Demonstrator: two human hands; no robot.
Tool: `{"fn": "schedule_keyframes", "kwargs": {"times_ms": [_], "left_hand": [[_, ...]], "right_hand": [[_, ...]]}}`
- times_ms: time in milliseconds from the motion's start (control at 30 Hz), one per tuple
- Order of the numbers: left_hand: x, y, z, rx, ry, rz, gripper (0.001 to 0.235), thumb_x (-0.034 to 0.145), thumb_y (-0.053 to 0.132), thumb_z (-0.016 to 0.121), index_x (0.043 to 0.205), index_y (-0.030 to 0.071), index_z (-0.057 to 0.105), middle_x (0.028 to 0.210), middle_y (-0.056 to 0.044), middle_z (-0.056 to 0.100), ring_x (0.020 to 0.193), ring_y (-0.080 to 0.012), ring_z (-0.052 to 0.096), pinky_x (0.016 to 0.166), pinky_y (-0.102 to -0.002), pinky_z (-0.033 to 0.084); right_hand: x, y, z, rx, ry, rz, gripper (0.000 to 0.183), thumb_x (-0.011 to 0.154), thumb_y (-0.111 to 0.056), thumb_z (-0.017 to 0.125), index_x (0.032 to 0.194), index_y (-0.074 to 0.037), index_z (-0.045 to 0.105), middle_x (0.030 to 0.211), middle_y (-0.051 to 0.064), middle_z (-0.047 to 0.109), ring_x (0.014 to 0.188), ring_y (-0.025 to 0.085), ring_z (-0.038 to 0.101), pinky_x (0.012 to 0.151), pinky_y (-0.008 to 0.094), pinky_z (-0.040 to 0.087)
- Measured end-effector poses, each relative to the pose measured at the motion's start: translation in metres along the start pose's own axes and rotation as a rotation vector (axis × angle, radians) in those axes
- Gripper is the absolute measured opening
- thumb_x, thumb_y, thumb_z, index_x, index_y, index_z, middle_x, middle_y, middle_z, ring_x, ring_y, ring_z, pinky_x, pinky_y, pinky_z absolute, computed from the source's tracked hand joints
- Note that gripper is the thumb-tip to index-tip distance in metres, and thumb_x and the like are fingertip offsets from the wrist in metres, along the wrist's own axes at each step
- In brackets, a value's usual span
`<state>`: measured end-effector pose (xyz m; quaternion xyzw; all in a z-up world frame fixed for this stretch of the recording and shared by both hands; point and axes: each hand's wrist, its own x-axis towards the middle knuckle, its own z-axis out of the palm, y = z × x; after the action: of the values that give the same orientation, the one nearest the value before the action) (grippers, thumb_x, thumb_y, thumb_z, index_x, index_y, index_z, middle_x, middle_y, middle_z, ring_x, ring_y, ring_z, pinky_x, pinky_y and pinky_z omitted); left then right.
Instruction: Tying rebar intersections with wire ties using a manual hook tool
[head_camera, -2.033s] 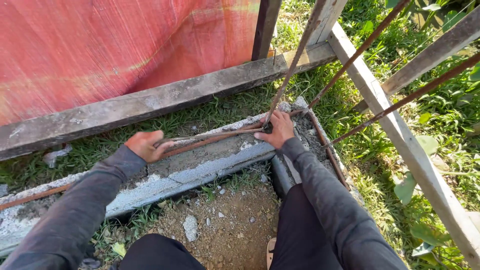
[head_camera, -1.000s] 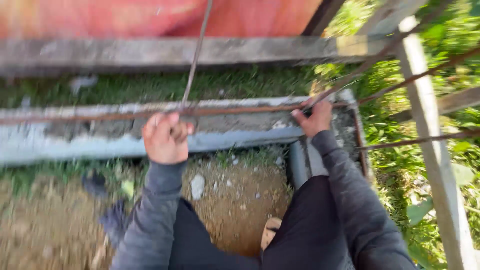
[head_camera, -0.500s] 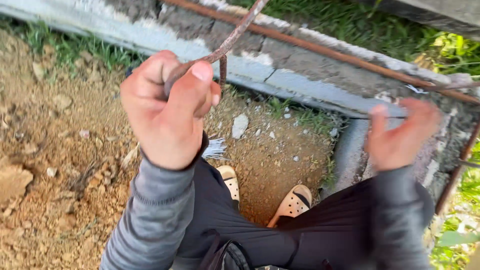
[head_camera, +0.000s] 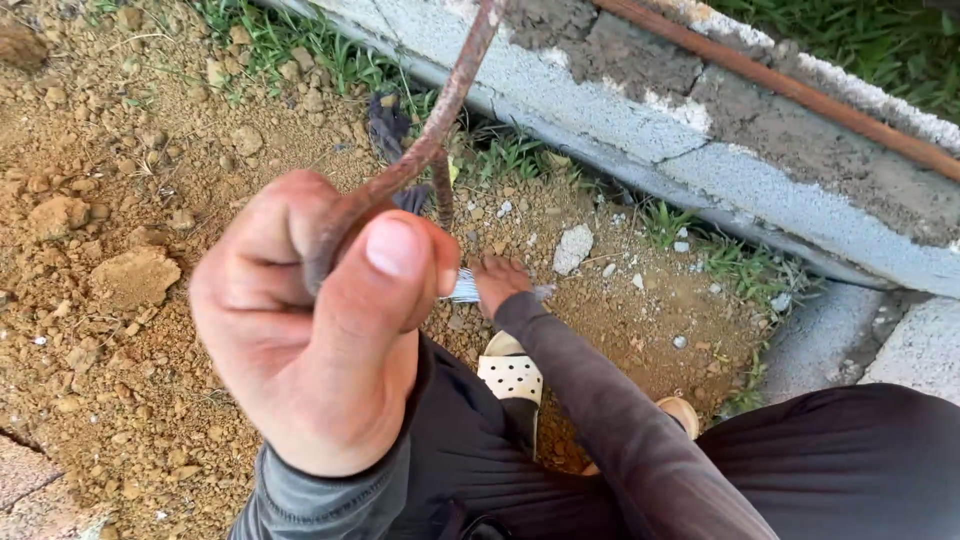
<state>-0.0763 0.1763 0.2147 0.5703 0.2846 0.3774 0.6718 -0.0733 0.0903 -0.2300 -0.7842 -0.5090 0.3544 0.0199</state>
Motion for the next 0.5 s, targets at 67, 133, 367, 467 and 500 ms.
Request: {"fn": "schedule_keyframes", "kwargs": {"times_ms": [67,133,367,467,500], "left_hand": [[0.005,-0.01,-0.011,0.02,-0.175,0.061,0.023,0.096,0.008,0.06,0.081,0.016,0.044,0.071,0.001,0.052,0.062,-0.0103,0.065,0.05,-0.019,0.049],[0.014,-0.018,-0.012,0.031,-0.266,0.098,0.023,0.094,0.008,0.063,0.081,0.016,0.045,0.073,0.003,0.049,0.059,-0.008,0.05,0.049,-0.02,0.041],[0.03,-0.035,0.015,0.265,-0.563,0.017,0.031,0.088,0.0,0.075,0.084,0.01,0.047,0.068,0.006,0.043,0.055,-0.0053,0.034,0.049,-0.021,0.032],[0.027,-0.038,0.035,0.458,-0.672,0.038,0.026,0.078,0.007,0.085,0.087,0.01,0.062,0.062,0.006,0.041,0.052,-0.0076,0.034,0.048,-0.025,0.03],[0.022,-0.044,0.04,0.444,-0.687,0.061,0.026,0.078,0.007,0.085,0.087,0.01,0.062,0.062,0.006,0.041,0.052,-0.0076,0.034,0.048,-0.025,0.03]], "right_hand": [[-0.027,0.015,-0.022,0.141,0.022,0.018,0.051,0.079,-0.023,0.078,0.125,-0.007,0.062,0.127,0.014,0.062,0.111,0.029,0.059,0.097,0.046,0.051],[-0.043,0.04,-0.027,0.384,0.114,0.018,0.054,0.073,-0.014,0.076,0.125,-0.008,0.061,0.121,0.011,0.061,0.105,0.029,0.06,0.094,0.043,0.053],[-0.149,0.067,-0.158,0.883,0.718,-0.074,0.045,0.067,-0.003,0.071,0.111,-0.002,0.062,0.08,0.004,0.069,0.065,0.015,0.06,0.06,0.028,0.052],[-0.203,0.059,-0.218,0.788,0.818,-0.034,0.036,0.069,-0.004,0.071,0.105,-0.004,0.064,0.079,0.004,0.068,0.063,0.014,0.057,0.059,0.029,0.05],[-0.218,0.061,-0.221,0.772,0.845,-0.03,0.036,0.069,-0.004,0.071,0.105,-0.004,0.064,0.079,0.004,0.068,0.063,0.014,0.057,0.059,0.029,0.05]]}}
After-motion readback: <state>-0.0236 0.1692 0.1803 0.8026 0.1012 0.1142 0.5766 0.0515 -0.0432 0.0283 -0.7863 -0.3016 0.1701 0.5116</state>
